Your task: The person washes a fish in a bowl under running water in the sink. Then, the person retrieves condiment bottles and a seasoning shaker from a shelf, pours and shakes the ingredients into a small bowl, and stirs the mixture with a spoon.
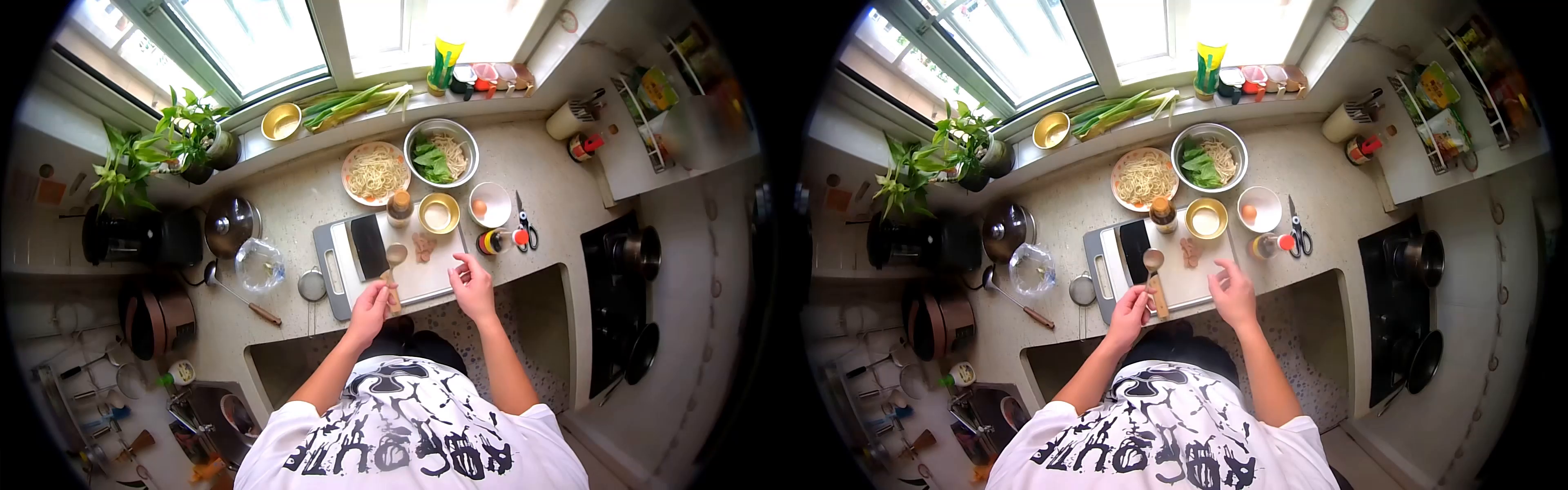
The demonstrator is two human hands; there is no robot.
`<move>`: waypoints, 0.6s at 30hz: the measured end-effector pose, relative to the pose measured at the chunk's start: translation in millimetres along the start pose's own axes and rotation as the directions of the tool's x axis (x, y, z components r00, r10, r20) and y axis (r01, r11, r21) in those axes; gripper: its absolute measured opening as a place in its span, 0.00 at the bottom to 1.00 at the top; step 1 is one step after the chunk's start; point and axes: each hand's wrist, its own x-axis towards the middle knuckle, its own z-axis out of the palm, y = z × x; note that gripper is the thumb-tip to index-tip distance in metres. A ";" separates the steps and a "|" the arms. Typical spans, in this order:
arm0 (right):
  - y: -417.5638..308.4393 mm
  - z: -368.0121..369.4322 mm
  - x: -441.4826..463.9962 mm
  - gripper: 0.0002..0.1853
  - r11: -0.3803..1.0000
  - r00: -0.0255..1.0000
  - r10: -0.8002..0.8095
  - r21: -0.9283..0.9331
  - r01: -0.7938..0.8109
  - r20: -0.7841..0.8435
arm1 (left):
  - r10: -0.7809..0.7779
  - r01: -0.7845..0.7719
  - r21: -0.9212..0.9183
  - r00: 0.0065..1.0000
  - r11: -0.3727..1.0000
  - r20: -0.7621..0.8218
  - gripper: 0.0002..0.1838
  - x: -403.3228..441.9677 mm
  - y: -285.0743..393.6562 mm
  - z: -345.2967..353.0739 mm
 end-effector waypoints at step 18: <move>-109.2 50.4 157.4 0.21 0.711 0.829 -0.454 -0.427 0.558 0.327 | 0.414 -0.182 0.761 0.902 0.623 -0.123 0.39 144.9 77.3 31.4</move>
